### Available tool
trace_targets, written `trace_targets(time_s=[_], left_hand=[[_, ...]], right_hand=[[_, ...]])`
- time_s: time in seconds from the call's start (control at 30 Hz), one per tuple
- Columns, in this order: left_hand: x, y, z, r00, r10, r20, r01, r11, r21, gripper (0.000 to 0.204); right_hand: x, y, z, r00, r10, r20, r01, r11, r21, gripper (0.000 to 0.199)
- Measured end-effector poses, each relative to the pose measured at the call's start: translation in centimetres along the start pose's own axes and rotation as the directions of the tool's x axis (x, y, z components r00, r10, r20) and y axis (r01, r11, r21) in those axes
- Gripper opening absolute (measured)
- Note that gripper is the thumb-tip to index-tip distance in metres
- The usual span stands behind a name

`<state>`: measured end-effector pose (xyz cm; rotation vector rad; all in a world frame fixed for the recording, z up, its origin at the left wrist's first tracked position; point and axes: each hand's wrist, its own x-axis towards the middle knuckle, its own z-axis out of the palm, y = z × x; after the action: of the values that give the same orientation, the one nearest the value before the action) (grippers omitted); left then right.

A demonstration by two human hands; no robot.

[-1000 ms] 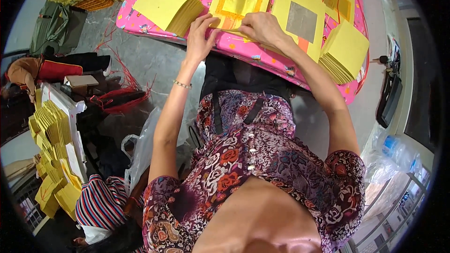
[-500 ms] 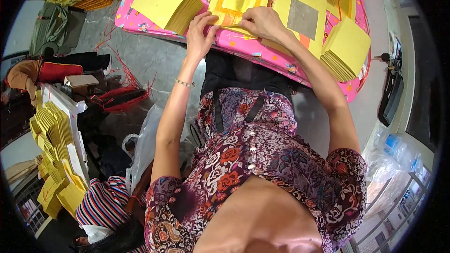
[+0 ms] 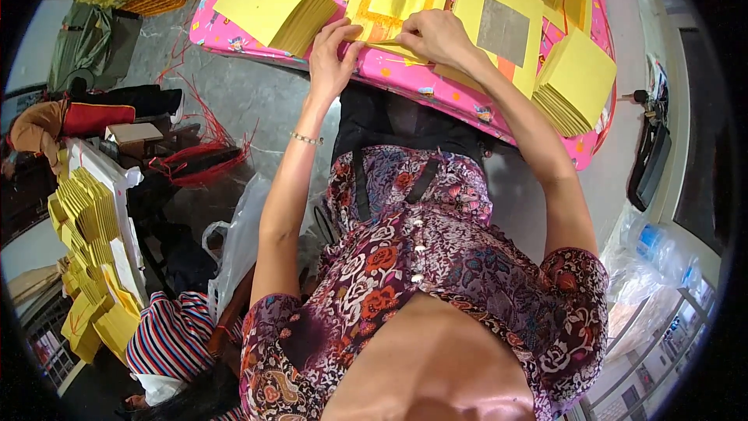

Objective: Bundling and tying stacks of yellow paper with ribbon.

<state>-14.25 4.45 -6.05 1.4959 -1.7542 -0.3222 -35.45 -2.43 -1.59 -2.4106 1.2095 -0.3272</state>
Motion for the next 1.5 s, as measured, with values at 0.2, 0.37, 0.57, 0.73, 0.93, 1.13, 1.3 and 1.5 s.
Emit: trace_targets(time_s=[0.2,0.37,0.57,0.73,0.93,1.13,1.3,1.5], left_hand=[[0.0,-0.2,0.1,1.0,-0.004,-0.016,0.003,1.0,-0.025,0.023],[0.3,-0.1,0.2,0.998,-0.051,-0.029,0.049,0.997,-0.065,0.021],[0.4,-0.1,0.1,0.998,-0.054,-0.036,0.053,0.998,-0.032,0.018],[0.2,0.1,0.0,0.995,-0.077,-0.06,0.072,0.994,-0.087,0.016],[0.1,0.1,0.1,0.996,-0.075,-0.047,0.071,0.995,-0.073,0.017],[0.2,0.0,0.2,0.996,-0.074,-0.053,0.07,0.994,-0.08,0.018],[0.0,0.0,0.2,0.995,-0.089,-0.046,0.085,0.993,-0.082,0.018],[-0.1,0.2,0.1,0.995,-0.085,-0.048,0.081,0.994,-0.073,0.018]], right_hand=[[-0.2,0.0,0.2,0.995,-0.09,-0.038,0.089,0.996,-0.013,0.025],[-0.1,0.9,0.6,0.942,-0.318,-0.105,0.309,0.946,-0.095,0.021],[-0.1,0.0,-0.1,0.941,-0.331,-0.073,0.33,0.944,-0.023,0.02],[-0.6,0.2,-0.7,0.925,-0.379,-0.029,0.379,0.925,-0.02,0.036],[0.1,0.5,-1.0,0.963,-0.253,0.09,0.256,0.966,-0.021,0.029],[0.7,1.2,-1.2,0.968,-0.244,0.058,0.241,0.969,0.059,0.029],[0.7,0.9,-1.4,0.97,-0.221,0.099,0.218,0.975,0.034,0.026],[0.7,0.9,-1.3,0.968,-0.23,0.104,0.228,0.973,0.03,0.026]])
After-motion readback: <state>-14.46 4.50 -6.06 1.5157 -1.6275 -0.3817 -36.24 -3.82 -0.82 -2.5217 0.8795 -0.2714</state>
